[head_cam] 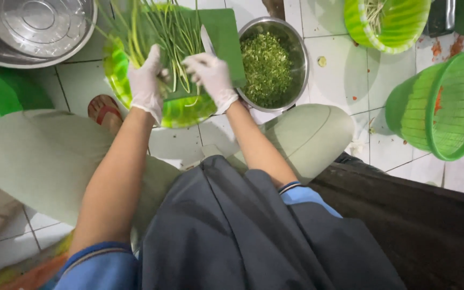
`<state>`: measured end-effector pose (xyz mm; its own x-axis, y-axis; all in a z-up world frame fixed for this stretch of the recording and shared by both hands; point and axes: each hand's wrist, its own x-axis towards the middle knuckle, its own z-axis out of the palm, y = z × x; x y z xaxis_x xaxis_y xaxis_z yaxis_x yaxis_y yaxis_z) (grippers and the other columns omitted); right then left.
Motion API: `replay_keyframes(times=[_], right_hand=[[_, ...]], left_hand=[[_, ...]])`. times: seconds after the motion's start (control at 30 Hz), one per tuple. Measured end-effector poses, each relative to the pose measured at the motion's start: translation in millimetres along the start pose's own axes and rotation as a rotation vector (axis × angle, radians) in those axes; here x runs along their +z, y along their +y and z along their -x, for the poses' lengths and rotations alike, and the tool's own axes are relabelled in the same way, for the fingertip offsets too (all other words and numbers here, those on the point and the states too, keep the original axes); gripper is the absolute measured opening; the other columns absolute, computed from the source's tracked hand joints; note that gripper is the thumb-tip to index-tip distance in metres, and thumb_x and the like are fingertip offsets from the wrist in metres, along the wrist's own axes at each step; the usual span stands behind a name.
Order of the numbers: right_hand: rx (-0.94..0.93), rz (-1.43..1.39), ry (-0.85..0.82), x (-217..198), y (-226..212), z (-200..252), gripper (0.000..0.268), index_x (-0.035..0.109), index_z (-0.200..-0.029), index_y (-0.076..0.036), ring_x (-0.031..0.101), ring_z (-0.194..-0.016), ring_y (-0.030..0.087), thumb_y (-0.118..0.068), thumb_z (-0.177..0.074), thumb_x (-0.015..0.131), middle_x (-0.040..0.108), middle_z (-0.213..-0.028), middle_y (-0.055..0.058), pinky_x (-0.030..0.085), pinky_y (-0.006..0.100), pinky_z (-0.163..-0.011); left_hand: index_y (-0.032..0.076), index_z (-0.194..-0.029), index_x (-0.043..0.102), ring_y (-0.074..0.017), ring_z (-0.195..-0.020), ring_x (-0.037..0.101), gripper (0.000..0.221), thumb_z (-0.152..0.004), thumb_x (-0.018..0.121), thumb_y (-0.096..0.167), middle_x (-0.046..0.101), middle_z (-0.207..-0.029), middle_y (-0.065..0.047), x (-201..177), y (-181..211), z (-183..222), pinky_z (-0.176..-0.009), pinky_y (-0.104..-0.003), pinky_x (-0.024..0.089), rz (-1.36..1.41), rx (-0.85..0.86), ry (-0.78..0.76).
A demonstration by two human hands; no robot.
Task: Chopping green onions into small pieces on a cutting board using a knife in a food preparation area.
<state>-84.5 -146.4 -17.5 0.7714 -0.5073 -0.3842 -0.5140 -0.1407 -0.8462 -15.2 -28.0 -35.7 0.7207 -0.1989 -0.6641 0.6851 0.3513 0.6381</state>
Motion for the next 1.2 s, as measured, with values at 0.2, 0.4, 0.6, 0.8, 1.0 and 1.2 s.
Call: replay_keyframes(times=[0.2,0.4,0.6,0.8,1.0,1.2], right_hand=[[0.133,0.564,0.143,5.3,136.6,-60.0,0.029,0.056,-0.051,-0.021,0.053,-0.054,0.018,-0.032,-0.078,0.058,0.056,-0.053,-0.001,0.041,0.034,-0.058],[0.237,0.620,0.231,44.1,188.5,-69.9,0.012,0.066,-0.084,-0.015,0.067,-0.082,0.027,-0.024,-0.076,0.064,0.070,-0.085,0.010,0.052,0.037,-0.073],[0.374,0.002,0.290,0.7,114.3,-42.8,0.007,0.069,-0.079,-0.010,0.049,-0.041,0.006,-0.014,-0.074,0.070,0.061,-0.053,0.002,0.040,0.020,-0.040],[0.097,-0.270,0.299,-11.8,45.4,5.6,0.020,0.067,-0.087,-0.003,0.057,-0.047,0.007,-0.013,-0.071,0.073,0.067,-0.067,0.011,0.048,0.016,-0.037],[-0.136,0.005,0.269,24.0,41.8,28.6,0.016,0.071,-0.092,-0.012,0.068,-0.079,0.017,-0.014,-0.076,0.068,0.071,-0.087,0.009,0.055,0.030,-0.071],[-0.073,-0.182,0.098,-5.0,35.7,-1.6,0.017,0.070,-0.084,-0.007,0.061,-0.046,0.014,-0.023,-0.080,0.067,0.067,-0.067,0.011,0.054,0.022,-0.040]], left_hand=[[0.002,-0.147,0.010,-0.0069,-0.043,0.031,0.109,-0.068,0.079,0.031,0.042,-0.059,-0.001,-13.4,15.1,-6.9,-0.038,-0.024,0.025,-0.108,-0.012,0.195],[0.002,-0.110,0.045,-0.0083,-0.039,0.033,0.062,-0.066,0.077,0.030,0.040,-0.056,0.000,-22.4,-7.3,-24.3,-0.032,-0.025,0.022,0.007,0.090,0.171],[0.011,-0.101,0.043,-0.0063,-0.036,0.038,0.045,-0.073,0.070,0.033,0.049,-0.056,-0.002,-3.8,-4.1,-18.2,-0.031,-0.021,0.029,-0.010,-0.011,0.129],[0.011,-0.099,0.048,-0.0231,-0.066,0.072,0.040,-0.079,0.071,0.036,0.070,-0.084,-0.013,7.9,-26.2,-10.5,-0.059,-0.032,0.063,0.012,-0.021,-0.076],[0.009,-0.102,0.047,-0.0306,-0.081,0.072,0.040,-0.080,0.072,0.032,0.070,-0.093,-0.016,22.4,-27.0,1.7,-0.069,-0.042,0.062,0.061,-0.002,-0.204],[0.016,-0.078,0.058,-0.0079,-0.038,0.052,0.017,-0.081,0.072,0.025,0.059,-0.054,-0.001,2.7,-8.8,-12.5,-0.033,-0.020,0.046,-0.031,0.219,-0.030]])
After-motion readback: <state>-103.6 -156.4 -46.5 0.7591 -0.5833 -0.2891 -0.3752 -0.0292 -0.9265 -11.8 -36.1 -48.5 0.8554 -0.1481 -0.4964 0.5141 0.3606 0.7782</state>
